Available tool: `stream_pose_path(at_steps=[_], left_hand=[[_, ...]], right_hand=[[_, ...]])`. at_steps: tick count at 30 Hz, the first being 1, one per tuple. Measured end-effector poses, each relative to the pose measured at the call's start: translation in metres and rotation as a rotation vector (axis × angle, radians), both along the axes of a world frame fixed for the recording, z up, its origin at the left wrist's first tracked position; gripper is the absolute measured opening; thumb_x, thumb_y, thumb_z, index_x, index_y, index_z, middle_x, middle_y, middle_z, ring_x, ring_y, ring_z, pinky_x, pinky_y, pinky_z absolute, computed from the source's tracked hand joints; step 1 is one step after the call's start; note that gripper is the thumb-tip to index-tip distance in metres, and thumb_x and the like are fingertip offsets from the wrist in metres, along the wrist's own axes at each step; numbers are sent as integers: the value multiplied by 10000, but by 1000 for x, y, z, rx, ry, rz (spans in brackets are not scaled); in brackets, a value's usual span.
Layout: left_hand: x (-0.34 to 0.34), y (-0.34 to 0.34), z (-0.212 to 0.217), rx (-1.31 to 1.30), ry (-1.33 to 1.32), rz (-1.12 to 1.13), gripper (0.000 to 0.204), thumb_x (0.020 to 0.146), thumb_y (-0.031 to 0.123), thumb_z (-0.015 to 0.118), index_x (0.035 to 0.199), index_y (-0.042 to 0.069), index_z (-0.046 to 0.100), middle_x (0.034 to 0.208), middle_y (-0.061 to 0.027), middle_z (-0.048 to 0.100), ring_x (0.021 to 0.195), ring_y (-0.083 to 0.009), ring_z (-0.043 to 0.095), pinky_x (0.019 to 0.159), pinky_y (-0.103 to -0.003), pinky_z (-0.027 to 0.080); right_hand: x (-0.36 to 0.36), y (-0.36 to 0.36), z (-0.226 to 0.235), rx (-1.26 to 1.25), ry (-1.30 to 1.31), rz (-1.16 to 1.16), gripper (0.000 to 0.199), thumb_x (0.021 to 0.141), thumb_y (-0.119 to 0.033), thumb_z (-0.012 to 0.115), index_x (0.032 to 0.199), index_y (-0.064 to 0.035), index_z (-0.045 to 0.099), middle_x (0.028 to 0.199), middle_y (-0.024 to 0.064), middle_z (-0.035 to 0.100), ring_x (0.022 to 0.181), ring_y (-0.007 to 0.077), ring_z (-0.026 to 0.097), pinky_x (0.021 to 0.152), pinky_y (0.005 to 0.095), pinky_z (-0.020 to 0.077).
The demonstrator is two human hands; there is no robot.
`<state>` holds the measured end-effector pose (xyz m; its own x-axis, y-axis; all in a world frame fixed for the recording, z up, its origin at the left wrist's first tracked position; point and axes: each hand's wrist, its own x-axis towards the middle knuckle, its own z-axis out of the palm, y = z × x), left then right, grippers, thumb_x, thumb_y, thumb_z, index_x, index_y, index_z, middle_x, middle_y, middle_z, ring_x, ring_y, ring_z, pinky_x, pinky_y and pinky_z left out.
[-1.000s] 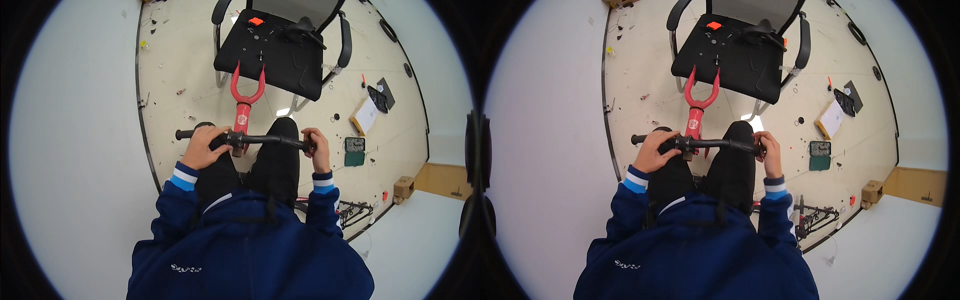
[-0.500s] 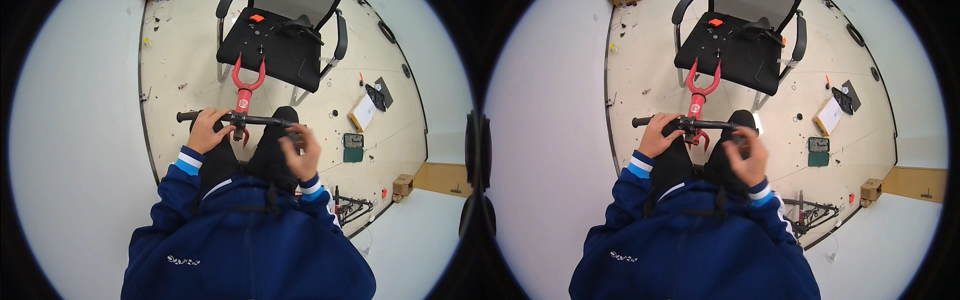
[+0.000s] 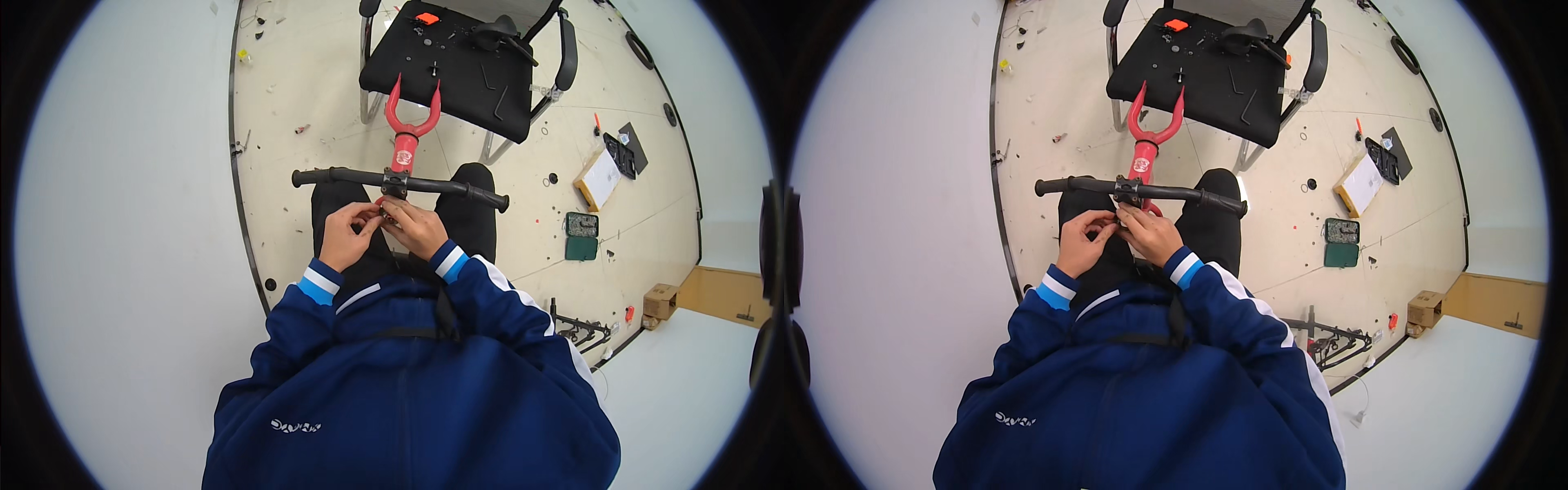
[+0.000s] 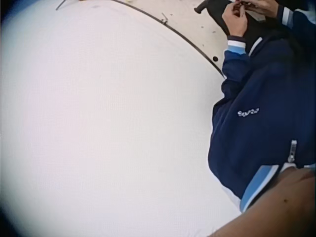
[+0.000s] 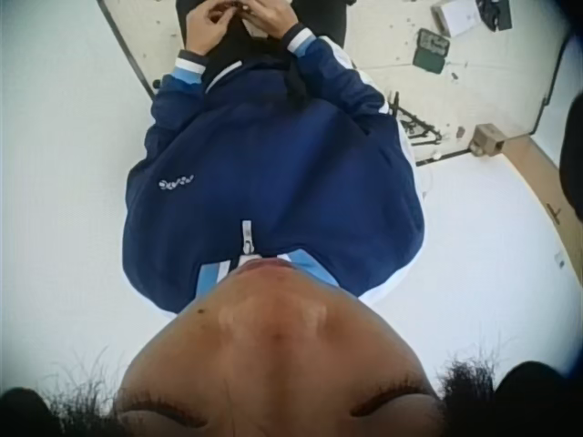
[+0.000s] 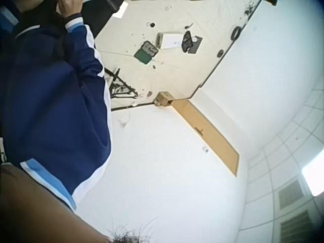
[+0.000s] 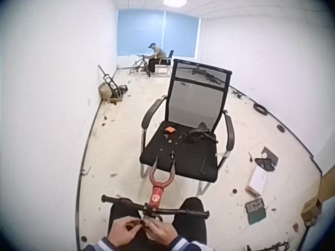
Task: The person assembles a bicycle handlebar by attaching and tightening components using an Allen key and other tools. They secure the handlebar to the stem, adjust bolts, and ensure the assembly is stable.
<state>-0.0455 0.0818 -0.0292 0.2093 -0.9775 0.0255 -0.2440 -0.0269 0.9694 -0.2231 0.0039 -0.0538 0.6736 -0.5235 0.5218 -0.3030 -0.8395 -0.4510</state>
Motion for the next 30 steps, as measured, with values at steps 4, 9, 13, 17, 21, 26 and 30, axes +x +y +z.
stream_pose_path(at_steps=[4,9,13,17,21,26,30], left_hand=[[3,-5,0,-15,-37,-22,181,886,-3,706,1063,-43,692,970,-109,718,846,-149,692,753,-257,550],[3,-6,-5,-42,-113,-54,178,884,-14,696,1060,-39,688,966,-125,713,843,-174,701,766,-271,554],[0,-10,-11,-58,-103,-20,164,884,-8,700,1045,-38,692,953,-133,718,842,-190,710,769,-279,557],[2,-12,-11,-113,-129,-20,168,854,19,731,1010,-26,689,873,-145,698,744,-234,690,689,-307,540],[7,-16,-6,-80,-95,-69,186,849,16,738,1024,-23,689,870,-135,698,762,-228,695,694,-297,535],[15,-23,5,-77,-209,-212,226,842,17,727,1057,-9,661,982,-157,696,895,-331,688,798,-368,550],[16,-23,6,-175,-322,-240,235,824,14,731,1047,2,659,990,-159,684,912,-354,664,804,-390,541]], right_hand=[[-3,2,5,-6,-28,-15,466,822,-129,754,1260,-53,616,1251,114,653,884,271,704,698,343,587],[-9,4,12,-31,-31,-69,466,816,-79,746,1271,-98,648,1071,80,645,828,256,687,643,335,582],[-12,-2,8,-39,-26,-78,495,815,-74,743,1296,-147,651,919,63,594,725,226,659,602,333,567],[-19,-9,3,-43,47,-42,546,806,-88,726,1335,-193,640,763,29,548,618,197,625,528,328,531],[-24,-13,-6,-43,81,-33,640,778,-72,718,1385,-241,611,620,-1,468,527,169,577,468,327,488],[-23,-3,-4,26,55,-42,639,781,-69,723,1394,-200,602,606,11,495,512,183,578,472,331,490],[-16,-4,13,130,-24,2,514,821,-74,723,1323,-120,623,675,47,581,564,243,623,514,364,513]])
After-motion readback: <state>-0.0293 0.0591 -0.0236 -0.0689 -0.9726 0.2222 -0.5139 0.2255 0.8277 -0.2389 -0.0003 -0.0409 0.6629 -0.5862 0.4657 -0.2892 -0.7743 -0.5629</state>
